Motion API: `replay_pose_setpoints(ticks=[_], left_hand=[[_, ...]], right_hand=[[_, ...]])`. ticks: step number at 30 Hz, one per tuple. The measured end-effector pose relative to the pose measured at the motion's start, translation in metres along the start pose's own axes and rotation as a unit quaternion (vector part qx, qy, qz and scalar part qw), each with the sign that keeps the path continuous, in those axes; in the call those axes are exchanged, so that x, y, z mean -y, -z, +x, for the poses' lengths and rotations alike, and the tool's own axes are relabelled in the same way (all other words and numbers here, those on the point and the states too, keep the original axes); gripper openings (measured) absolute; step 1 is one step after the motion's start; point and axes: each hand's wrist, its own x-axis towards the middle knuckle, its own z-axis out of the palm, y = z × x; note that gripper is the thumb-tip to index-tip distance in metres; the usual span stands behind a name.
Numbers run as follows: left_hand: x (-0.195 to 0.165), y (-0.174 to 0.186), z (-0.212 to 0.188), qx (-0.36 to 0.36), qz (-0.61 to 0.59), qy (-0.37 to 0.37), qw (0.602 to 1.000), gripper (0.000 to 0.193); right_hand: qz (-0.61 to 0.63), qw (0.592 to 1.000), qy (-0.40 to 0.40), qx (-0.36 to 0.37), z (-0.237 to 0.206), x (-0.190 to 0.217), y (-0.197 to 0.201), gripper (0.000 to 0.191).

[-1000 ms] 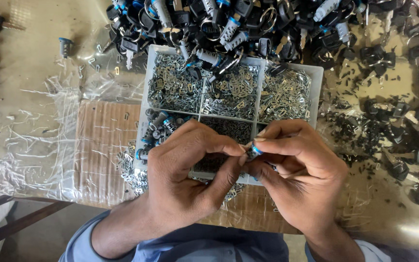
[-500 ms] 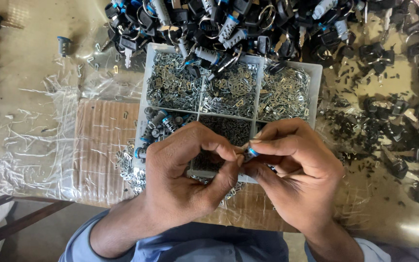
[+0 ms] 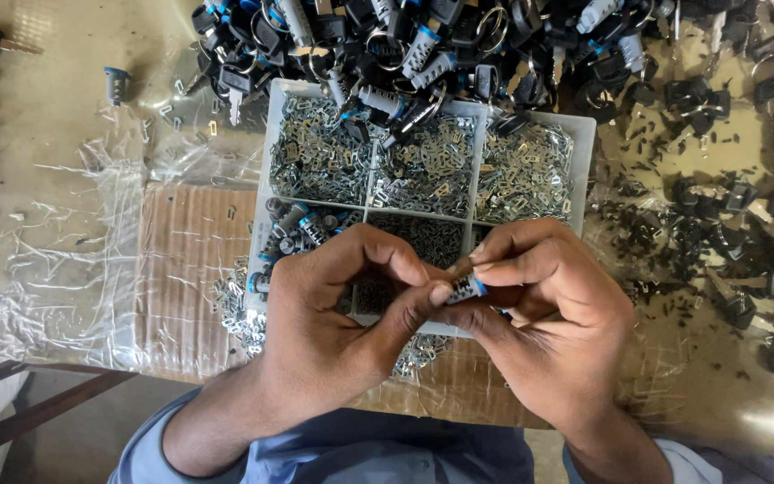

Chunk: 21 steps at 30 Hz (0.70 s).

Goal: The person grabs a handful of small lock cylinders from an orange basket on the workbench, then one at a time inserts a key into each cylinder and places the assembled lock into a compartment of a divided plastic tray. They repeat this pick, insert, and place cycle continuously across the workbench.

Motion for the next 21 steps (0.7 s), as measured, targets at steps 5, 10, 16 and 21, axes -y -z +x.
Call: replay_pose_setpoints(ticks=[5,10,16,21], left_hand=[[-0.001,0.001,0.0,0.001,0.018,-0.003,1.0,0.018],[-0.004,0.005,0.003,0.045,0.064,-0.052,0.996,0.019],[-0.007,0.008,0.01,-0.032,0.282,-0.178,0.942,0.02],[-0.009,0.005,0.018,0.015,0.441,-0.249,0.862,0.016]], right_hand=[[0.029,0.999,0.022,0.01,0.0,-0.004,0.0,0.027],[-0.018,0.999,0.028,0.011,0.0,-0.004,0.0,0.028],[-0.019,0.999,0.039,-0.019,0.004,-0.004,0.001,0.027],[-0.001,0.999,0.026,-0.027,0.004,-0.001,-0.001,0.032]])
